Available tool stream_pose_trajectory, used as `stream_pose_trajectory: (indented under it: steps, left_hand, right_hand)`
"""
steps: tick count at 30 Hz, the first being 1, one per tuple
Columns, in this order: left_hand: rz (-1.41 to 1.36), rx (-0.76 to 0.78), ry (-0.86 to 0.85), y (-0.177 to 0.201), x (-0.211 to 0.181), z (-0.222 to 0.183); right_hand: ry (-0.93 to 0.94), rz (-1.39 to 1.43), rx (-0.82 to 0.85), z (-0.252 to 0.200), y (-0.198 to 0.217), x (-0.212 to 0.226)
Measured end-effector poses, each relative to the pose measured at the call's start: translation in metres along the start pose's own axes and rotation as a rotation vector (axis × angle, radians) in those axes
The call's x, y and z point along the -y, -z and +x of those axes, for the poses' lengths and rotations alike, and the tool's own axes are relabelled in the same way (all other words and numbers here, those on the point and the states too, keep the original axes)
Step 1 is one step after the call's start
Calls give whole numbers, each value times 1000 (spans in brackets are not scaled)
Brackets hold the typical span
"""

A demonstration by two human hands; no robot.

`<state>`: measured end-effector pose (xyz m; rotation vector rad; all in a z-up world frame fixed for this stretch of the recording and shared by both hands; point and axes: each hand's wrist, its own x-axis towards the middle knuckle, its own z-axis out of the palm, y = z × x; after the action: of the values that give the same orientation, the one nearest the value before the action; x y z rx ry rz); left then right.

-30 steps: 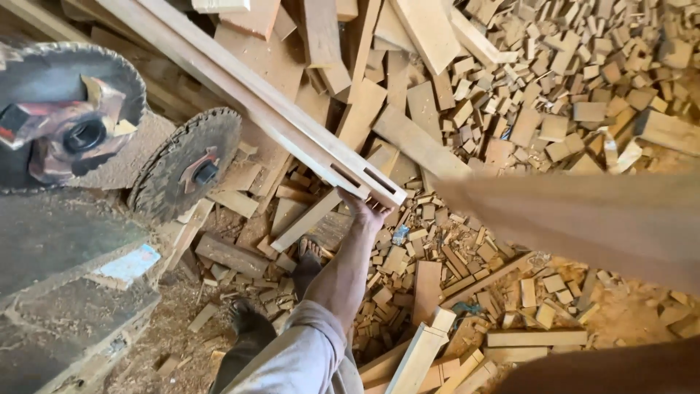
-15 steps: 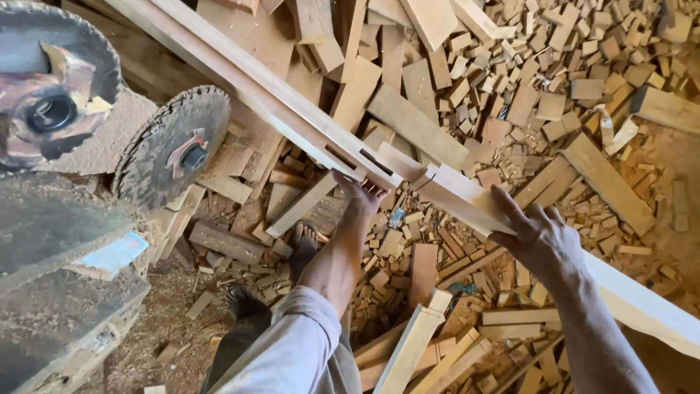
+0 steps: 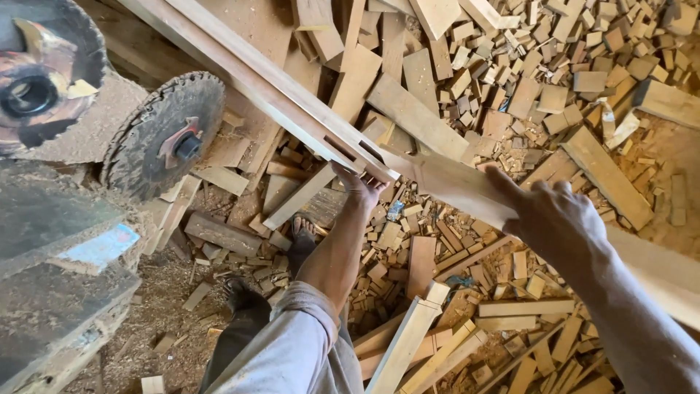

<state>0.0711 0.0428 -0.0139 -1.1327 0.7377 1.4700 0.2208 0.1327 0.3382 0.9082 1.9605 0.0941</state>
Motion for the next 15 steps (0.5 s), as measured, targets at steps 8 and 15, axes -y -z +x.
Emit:
stream_pose_trajectory:
  steps: [8, 15]
  left_hand:
    - [21, 23, -54, 2, 4, 7]
    - [65, 55, -73, 7, 5, 8]
  right_hand:
    - [127, -302, -199, 41, 52, 35]
    - [124, -256, -118, 73, 100, 67]
